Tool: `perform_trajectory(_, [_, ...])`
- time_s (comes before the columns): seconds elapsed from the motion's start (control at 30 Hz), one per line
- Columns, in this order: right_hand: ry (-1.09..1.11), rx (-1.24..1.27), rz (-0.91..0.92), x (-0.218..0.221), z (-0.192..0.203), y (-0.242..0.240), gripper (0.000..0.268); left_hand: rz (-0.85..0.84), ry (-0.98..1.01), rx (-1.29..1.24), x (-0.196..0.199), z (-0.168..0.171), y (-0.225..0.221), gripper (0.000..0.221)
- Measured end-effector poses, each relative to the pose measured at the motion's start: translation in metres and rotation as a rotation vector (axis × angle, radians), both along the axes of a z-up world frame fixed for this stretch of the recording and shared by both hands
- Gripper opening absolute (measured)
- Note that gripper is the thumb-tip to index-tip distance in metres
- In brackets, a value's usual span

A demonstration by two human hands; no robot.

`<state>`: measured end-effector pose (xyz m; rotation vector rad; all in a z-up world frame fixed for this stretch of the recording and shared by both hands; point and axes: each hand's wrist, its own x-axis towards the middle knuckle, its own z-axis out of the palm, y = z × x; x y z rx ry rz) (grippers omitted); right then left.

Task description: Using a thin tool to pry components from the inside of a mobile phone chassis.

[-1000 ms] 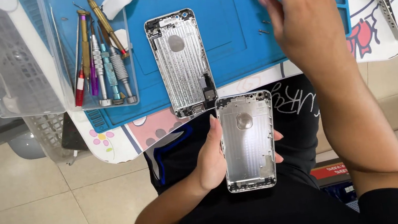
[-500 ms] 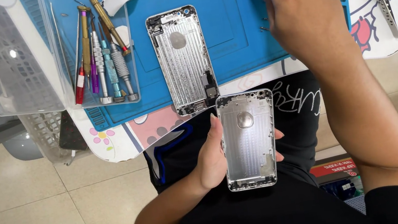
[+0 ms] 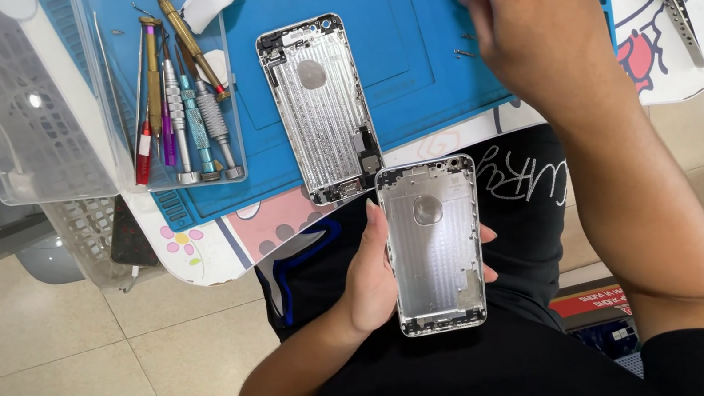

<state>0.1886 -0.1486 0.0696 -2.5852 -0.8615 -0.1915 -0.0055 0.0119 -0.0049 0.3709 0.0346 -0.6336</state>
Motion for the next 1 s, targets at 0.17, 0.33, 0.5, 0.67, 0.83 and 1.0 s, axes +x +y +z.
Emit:
perform_trajectory(0.17, [0.120,0.139,0.060,-0.029,0.018,-0.019,0.032,0.044,0.053,-0.073,0.003,0.006,0.004,0.090])
perform_trajectory(0.33, [0.613,0.381,-0.095,-0.093,0.042,-0.025,0.034,0.073,0.094,-0.149,0.002,0.004,0.004,0.087])
perform_trajectory(0.5, [0.425,0.313,0.008,-0.135,0.051,-0.009,0.028,0.202,0.157,0.071,-0.022,-0.034,-0.007,0.071])
perform_trajectory(0.67, [0.362,0.221,-0.044,-0.149,0.039,-0.021,0.029,0.202,0.226,0.043,-0.029,-0.034,-0.015,0.062])
perform_trajectory(0.83, [0.339,0.251,-0.107,-0.154,0.024,-0.037,0.029,0.128,0.312,0.070,-0.022,-0.019,-0.021,0.063])
perform_trajectory(1.0, [0.294,0.285,0.000,-0.157,0.022,-0.041,0.025,0.049,0.020,0.015,-0.001,0.011,-0.020,0.078])
